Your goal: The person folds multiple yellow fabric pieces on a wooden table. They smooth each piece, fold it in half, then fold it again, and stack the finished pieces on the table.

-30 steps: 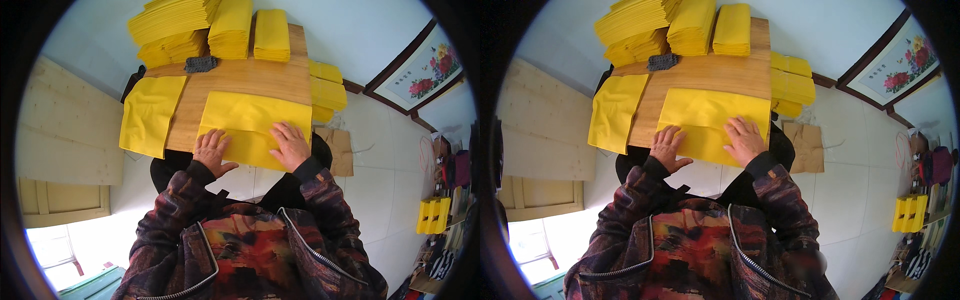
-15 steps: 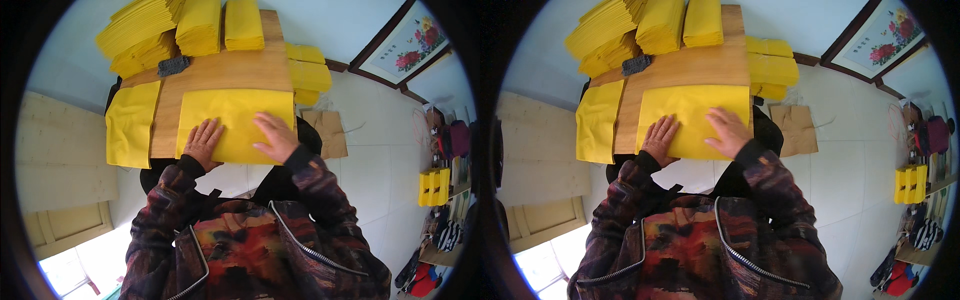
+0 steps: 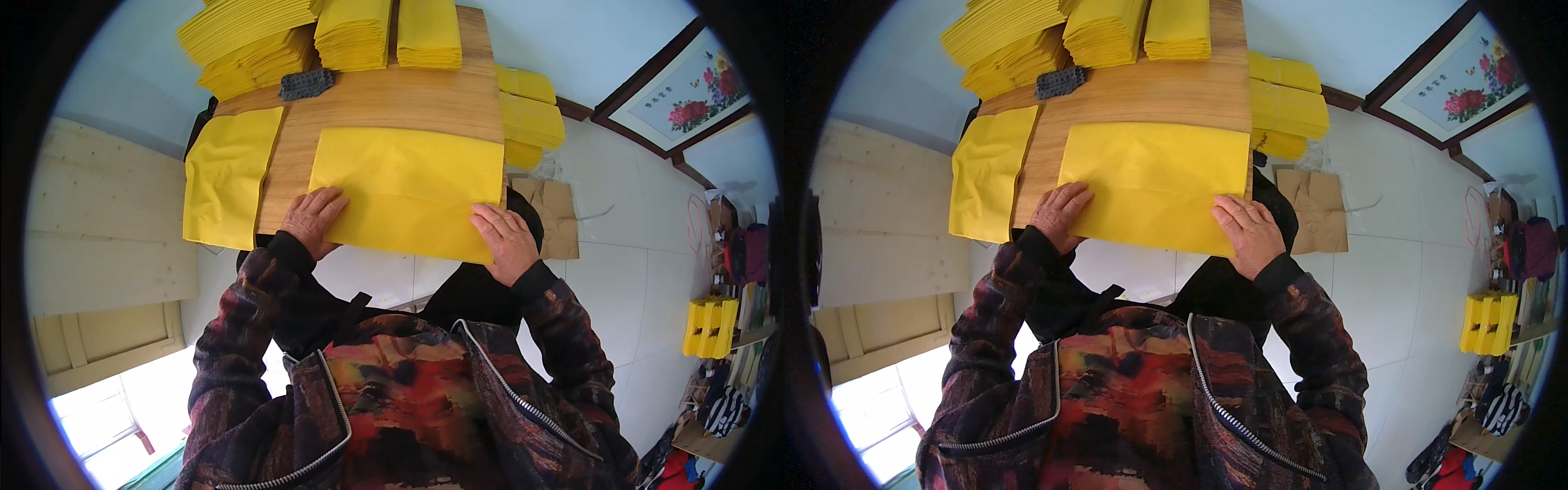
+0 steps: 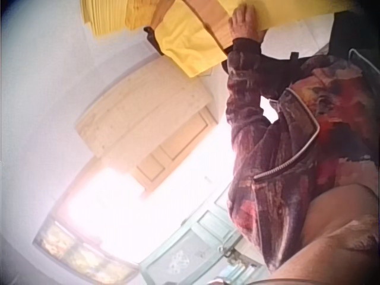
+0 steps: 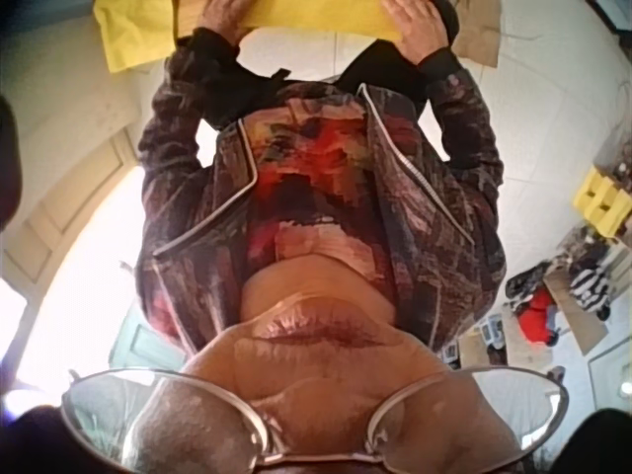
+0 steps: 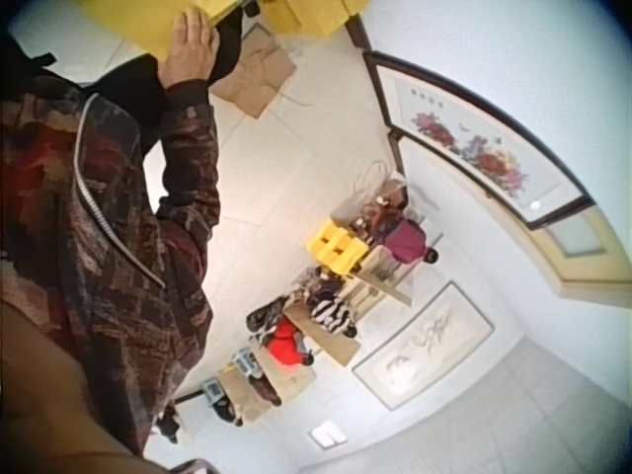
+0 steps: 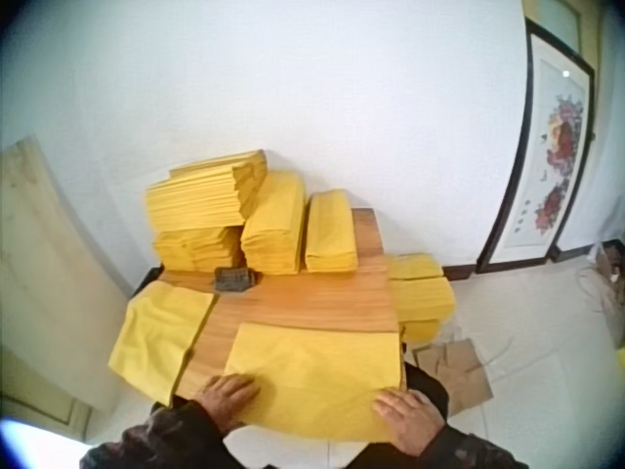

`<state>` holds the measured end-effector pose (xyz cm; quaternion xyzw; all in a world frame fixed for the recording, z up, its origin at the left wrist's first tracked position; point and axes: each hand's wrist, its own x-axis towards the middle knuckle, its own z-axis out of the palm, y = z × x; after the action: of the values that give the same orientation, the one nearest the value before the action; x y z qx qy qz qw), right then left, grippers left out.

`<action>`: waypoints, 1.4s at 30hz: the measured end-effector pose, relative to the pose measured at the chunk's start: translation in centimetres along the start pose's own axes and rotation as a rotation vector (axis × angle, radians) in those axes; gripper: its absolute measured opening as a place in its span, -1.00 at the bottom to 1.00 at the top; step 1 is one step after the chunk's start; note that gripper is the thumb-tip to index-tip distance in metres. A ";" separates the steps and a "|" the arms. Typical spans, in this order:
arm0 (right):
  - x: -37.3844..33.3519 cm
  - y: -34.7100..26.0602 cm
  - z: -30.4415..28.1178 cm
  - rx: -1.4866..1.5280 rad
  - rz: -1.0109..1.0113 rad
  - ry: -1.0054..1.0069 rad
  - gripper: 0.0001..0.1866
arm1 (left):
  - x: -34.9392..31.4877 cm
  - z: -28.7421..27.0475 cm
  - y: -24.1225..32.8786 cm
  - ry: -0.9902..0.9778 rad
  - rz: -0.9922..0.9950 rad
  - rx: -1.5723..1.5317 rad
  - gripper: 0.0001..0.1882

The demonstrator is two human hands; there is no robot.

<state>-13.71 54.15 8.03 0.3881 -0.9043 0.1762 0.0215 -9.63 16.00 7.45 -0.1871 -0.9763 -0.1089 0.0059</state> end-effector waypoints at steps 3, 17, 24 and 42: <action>0.0 0.7 0.4 0.032 -0.027 0.047 -0.44 | -0.2 0.4 -0.1 0.064 0.020 -0.009 -0.33; -0.7 0.8 0.8 0.122 -0.057 0.204 -0.63 | -2.6 0.8 -0.3 0.229 0.141 -0.076 -0.54; 0.5 1.4 -0.6 0.239 0.060 0.133 -0.82 | -1.0 -0.8 -1.6 0.164 0.011 -0.498 -0.75; 5.3 4.5 -0.8 0.600 0.405 -0.015 -0.72 | 4.0 -0.8 -6.3 -0.152 -0.356 -0.715 -0.78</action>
<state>-20.72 53.60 8.38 0.1913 -0.8710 0.4317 -0.1354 -15.71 11.54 7.13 -0.0129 -0.8916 -0.4268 -0.1505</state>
